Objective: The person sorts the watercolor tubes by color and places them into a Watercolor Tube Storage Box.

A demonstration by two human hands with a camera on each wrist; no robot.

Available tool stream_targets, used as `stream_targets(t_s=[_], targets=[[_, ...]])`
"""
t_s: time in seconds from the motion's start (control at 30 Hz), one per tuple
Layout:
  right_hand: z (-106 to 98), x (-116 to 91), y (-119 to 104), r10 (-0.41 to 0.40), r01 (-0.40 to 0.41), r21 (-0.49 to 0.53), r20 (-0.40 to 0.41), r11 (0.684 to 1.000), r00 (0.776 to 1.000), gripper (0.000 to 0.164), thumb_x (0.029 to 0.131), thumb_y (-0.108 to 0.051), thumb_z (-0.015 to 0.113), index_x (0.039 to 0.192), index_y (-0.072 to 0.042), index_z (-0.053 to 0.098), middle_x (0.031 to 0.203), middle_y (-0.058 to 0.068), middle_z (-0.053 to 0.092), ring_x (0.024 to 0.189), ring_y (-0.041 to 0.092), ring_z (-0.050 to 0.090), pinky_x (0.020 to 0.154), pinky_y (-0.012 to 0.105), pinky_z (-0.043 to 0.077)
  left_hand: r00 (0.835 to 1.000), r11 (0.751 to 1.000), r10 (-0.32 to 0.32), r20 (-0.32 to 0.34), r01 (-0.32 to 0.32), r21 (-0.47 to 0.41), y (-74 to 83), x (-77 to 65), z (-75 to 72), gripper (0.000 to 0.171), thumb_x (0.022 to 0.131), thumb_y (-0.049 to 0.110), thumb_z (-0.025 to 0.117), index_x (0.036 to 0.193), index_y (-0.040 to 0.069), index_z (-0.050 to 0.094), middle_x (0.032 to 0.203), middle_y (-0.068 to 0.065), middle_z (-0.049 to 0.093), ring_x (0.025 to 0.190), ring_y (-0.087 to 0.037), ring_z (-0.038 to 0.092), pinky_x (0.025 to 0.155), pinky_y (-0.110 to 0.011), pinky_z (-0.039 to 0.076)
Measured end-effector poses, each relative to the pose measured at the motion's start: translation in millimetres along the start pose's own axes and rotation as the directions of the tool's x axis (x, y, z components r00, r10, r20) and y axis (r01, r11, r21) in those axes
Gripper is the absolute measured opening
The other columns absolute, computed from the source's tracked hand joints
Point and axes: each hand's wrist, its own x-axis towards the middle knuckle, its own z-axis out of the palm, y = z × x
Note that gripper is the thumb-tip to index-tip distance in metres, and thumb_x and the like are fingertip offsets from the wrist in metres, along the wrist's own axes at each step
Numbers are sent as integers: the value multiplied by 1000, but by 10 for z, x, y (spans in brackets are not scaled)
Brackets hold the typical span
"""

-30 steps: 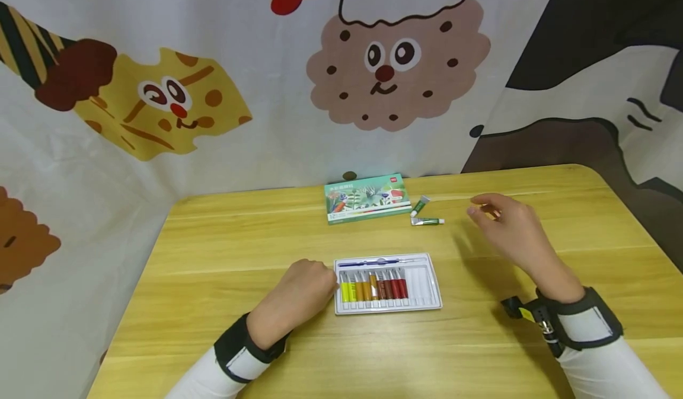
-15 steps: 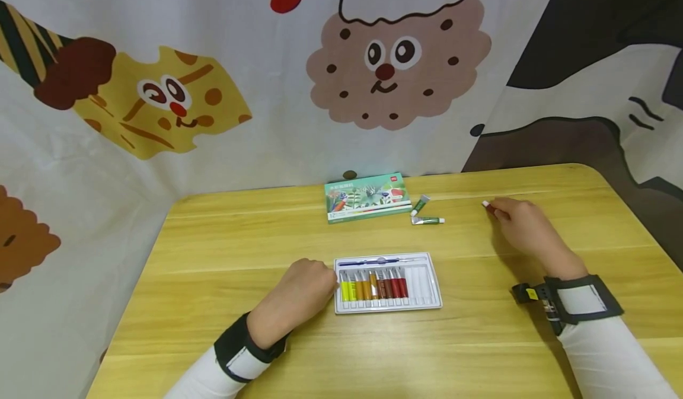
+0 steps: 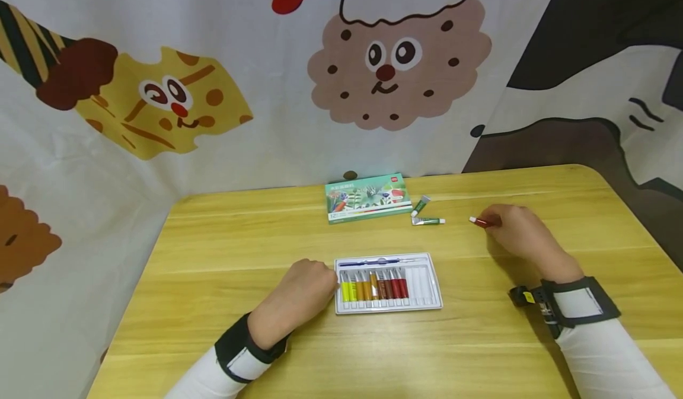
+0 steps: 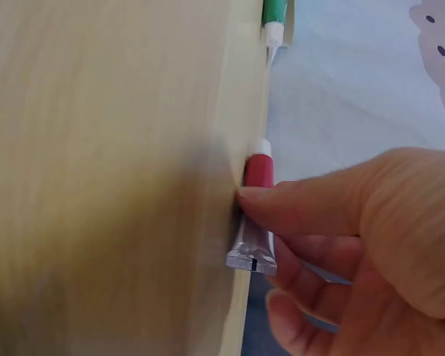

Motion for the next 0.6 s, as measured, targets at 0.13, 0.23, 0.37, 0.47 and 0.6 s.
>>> stream_targets(t_s=[0.13,0.23,0.37,0.47,0.6], targets=[[15,2,-56,-35,34,13,100,999,994,26,91,10,66,117,15,67,101,25,69,88,37,63,80,57,54,1000,1000,9,-12,-9,10,-2,-2,8,19,97,7,71,80,2,75,59,1,56,52,-9,43,53,-28,41],[-1,-11,-141,-82,76,55,106,996,991,37,94,11,65,130,14,62,108,26,66,91,34,60,77,50,53,1000,1000,15,-17,-15,13,-3,-2,12,18,97,7,71,80,2,76,59,1,56,52,-9,42,53,-28,41],[-58,-47,-350,-115,108,170,34,980,993,39,96,7,67,135,10,60,111,22,66,94,31,60,76,38,53,1000,1000,19,-16,-18,10,-4,-4,8,17,97,7,71,81,2,76,59,1,56,52,-9,42,52,-28,40],[-92,-83,-508,-107,102,269,2,958,994,30,96,2,72,126,6,65,107,14,68,93,28,61,76,27,53,1000,1000,19,-15,-19,8,-3,-6,3,17,97,7,71,82,2,76,59,1,57,52,-9,42,53,-28,41],[-103,-137,-683,-82,67,411,18,909,996,22,96,-4,75,116,1,67,104,9,69,91,24,63,76,22,53,1000,1000,18,-14,-18,6,-3,-5,1,17,97,7,71,82,2,76,59,1,56,52,-9,43,53,-28,40]])
